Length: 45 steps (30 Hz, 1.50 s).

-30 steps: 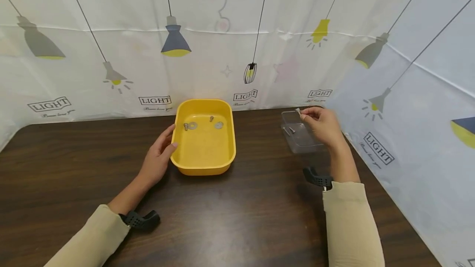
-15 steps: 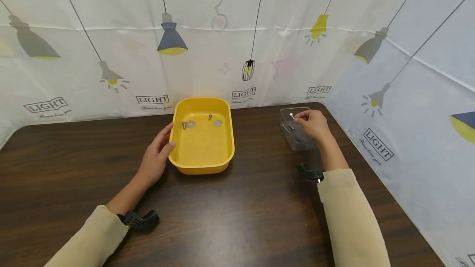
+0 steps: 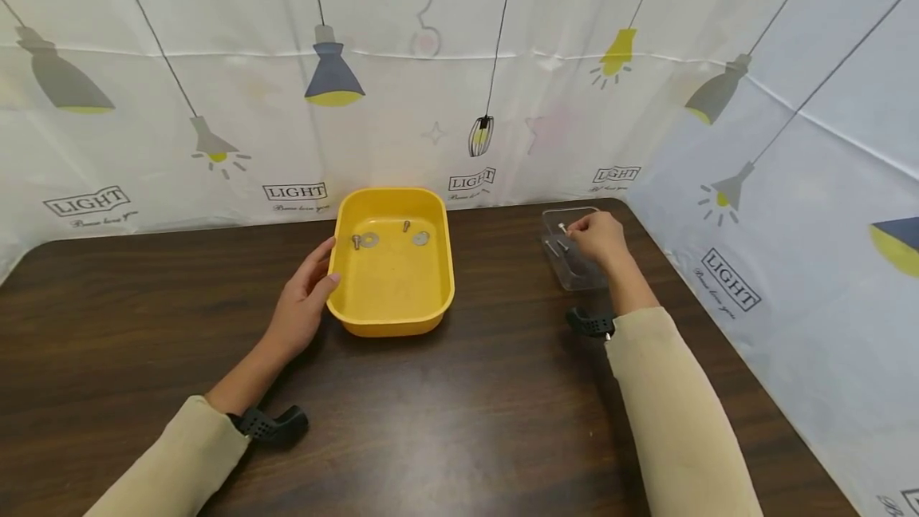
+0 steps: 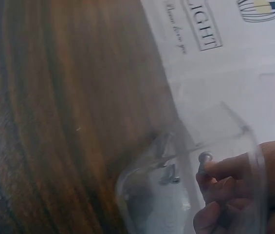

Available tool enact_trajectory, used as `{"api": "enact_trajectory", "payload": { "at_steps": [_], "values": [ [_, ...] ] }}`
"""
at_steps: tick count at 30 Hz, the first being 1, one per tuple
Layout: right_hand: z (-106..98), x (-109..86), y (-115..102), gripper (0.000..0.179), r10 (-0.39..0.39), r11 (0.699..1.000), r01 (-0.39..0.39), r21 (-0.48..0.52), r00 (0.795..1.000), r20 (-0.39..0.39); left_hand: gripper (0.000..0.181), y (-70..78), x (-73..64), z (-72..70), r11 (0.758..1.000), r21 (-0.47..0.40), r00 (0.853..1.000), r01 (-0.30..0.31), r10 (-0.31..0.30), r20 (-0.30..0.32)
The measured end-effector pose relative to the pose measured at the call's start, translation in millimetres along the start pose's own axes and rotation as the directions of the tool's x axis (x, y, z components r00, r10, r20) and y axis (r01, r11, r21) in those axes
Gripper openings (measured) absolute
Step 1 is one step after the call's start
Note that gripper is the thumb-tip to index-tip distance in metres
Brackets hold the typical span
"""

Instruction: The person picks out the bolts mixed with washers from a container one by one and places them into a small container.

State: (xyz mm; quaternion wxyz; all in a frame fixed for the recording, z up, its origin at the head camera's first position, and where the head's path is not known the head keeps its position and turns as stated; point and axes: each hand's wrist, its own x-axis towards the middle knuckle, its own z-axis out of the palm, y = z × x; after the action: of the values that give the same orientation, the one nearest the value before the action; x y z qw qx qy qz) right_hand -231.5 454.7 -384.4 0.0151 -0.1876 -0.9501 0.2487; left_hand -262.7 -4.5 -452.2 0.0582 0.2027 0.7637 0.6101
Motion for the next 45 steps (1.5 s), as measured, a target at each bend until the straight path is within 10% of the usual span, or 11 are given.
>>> {"api": "enact_trajectory", "payload": {
  "at_steps": [45],
  "values": [
    [6.0, 12.0, -4.8, 0.032, 0.055, 0.984, -0.041, -0.171, 0.996, 0.077, 0.057, 0.2, -1.1, -1.5, 1.000, 0.005, 1.000, -0.018, 0.018, -0.005]
  ]
}}
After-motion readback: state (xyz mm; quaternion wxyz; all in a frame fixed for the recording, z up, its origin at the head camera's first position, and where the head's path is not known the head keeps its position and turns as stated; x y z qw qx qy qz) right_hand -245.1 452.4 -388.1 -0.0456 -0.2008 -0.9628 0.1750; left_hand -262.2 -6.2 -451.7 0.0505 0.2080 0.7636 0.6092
